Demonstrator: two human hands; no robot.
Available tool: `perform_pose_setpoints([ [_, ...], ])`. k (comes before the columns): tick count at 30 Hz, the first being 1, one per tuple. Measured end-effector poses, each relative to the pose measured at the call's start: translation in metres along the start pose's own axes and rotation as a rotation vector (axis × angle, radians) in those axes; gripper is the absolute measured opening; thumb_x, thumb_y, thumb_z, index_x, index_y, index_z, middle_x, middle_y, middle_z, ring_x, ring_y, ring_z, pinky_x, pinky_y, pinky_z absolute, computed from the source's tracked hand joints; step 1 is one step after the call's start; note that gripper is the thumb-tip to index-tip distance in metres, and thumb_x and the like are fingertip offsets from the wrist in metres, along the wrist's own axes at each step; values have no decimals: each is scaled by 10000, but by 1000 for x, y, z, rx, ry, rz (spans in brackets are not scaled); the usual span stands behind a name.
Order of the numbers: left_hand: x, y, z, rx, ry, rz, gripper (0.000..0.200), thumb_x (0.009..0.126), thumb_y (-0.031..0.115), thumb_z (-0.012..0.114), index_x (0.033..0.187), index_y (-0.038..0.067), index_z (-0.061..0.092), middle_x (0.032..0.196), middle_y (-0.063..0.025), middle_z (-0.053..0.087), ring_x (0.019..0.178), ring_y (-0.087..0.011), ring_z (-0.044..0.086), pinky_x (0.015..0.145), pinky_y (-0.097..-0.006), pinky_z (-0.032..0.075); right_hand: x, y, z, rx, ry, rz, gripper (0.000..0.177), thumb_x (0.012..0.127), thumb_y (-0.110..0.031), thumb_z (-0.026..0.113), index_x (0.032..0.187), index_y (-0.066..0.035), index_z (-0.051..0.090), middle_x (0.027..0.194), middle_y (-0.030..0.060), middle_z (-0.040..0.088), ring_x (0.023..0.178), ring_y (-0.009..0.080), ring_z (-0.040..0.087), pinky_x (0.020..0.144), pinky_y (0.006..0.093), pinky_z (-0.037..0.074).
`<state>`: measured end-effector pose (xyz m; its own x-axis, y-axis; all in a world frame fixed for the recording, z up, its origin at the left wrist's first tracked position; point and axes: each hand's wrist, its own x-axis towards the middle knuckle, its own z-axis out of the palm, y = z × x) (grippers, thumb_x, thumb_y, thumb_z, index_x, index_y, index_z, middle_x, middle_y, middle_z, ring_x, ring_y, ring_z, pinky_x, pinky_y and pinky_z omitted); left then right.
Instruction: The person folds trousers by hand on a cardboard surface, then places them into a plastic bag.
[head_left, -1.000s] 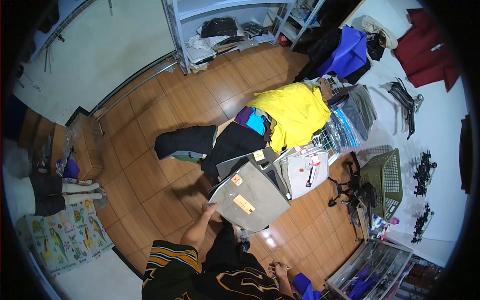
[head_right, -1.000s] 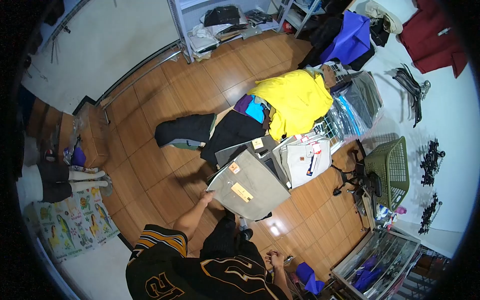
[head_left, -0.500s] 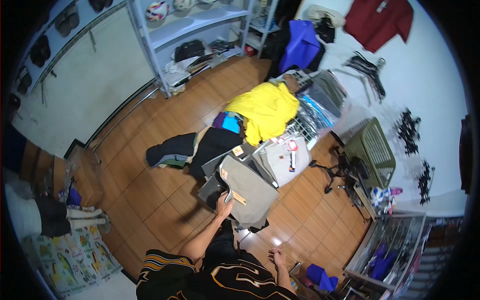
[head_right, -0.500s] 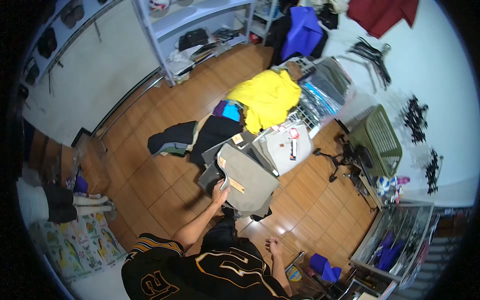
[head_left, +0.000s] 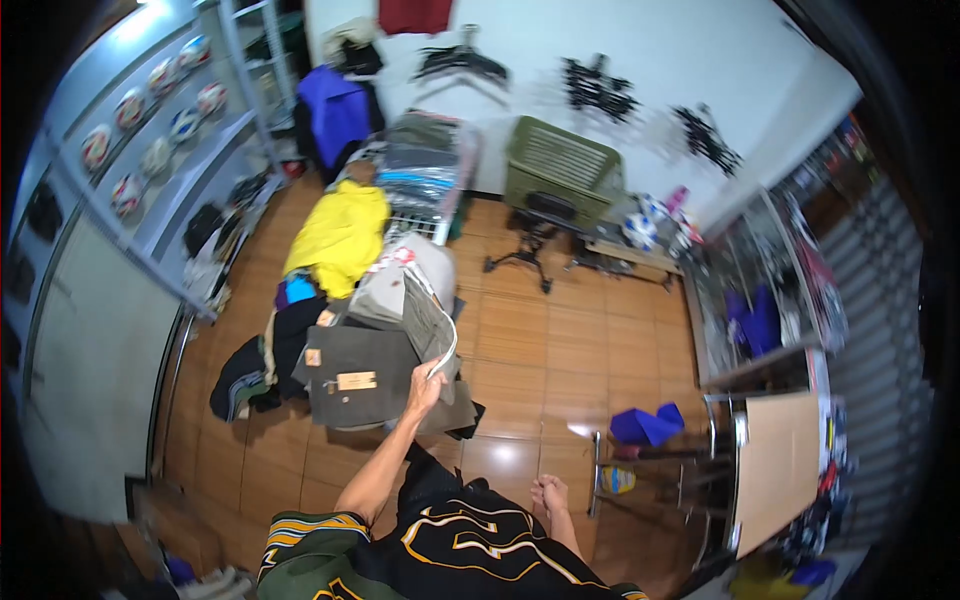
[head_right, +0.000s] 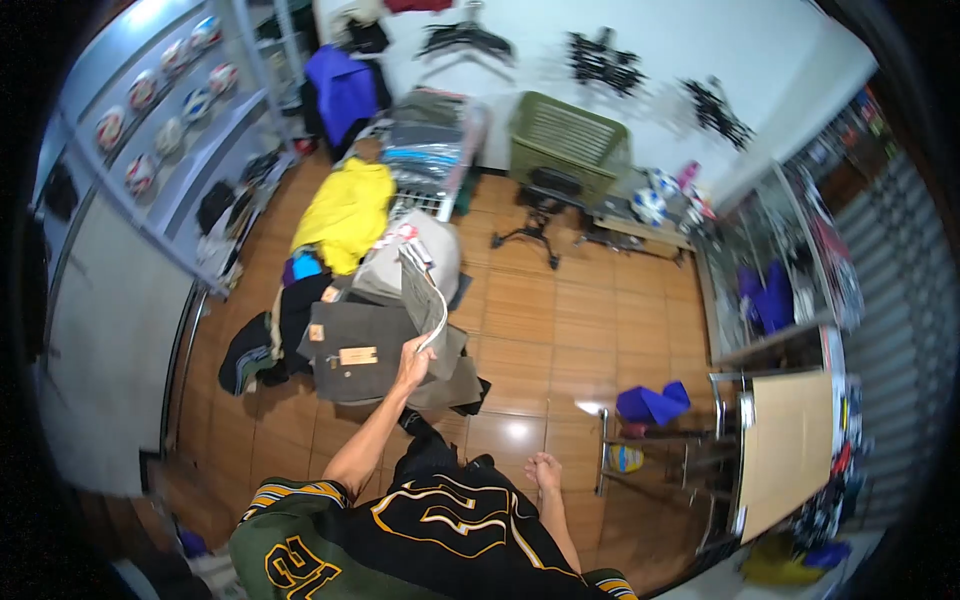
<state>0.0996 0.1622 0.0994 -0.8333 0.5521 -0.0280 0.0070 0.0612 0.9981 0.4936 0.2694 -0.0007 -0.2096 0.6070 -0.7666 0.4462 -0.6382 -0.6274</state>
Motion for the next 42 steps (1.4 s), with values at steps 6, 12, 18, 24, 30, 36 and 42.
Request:
perform_pose_setpoints([
  [6,5,66,93,-89,-274,199,95,689,65,528,619,27,475,625,-3,455,611,-106,429,568,-293,339,-20,23,-83,231,166,-112,148,995,-179,579,1087,-74,628,962,76,712,726,158,676,571,300,551],
  [12,-24,221,160,-250,-399,-8,137,666,25,579,798,-12,588,697,39,517,646,-69,477,594,-226,373,-57,-30,-155,393,275,-426,387,910,-151,722,1254,-51,573,1065,66,687,829,146,650,653,293,537],
  [18,-29,276,236,-133,-1143,112,139,627,90,562,637,66,426,637,44,365,602,-80,352,557,-269,283,-152,-115,-209,305,373,-826,847,724,-89,887,1432,-21,427,1389,133,550,1248,227,538,1025,396,466],
  [24,-52,304,338,-132,-1470,114,240,587,174,572,656,-47,511,918,-197,737,733,-171,588,708,-283,466,-211,-104,-249,530,388,-849,398,807,6,804,1175,27,653,1082,65,723,956,133,666,881,294,532],
  [30,-71,318,442,-290,-1675,142,275,638,157,570,774,-73,637,917,-177,729,747,-150,573,716,-270,455,-253,-99,-274,591,869,-973,240,868,17,742,1098,34,674,1021,58,731,869,86,656,769,244,520],
  [36,-73,366,549,-378,-1765,380,296,689,141,566,871,-79,648,801,-57,662,711,-86,506,651,-243,398,-289,-154,-318,480,1297,-945,163,873,3,726,1028,29,682,934,29,716,783,68,624,700,231,493],
  [42,-81,439,642,-431,-1809,674,75,791,43,636,821,-12,594,713,44,530,688,-37,454,612,-228,367,-292,-201,-387,380,1620,-840,155,912,-20,707,1054,31,675,965,-16,657,827,51,577,733,221,462],
])
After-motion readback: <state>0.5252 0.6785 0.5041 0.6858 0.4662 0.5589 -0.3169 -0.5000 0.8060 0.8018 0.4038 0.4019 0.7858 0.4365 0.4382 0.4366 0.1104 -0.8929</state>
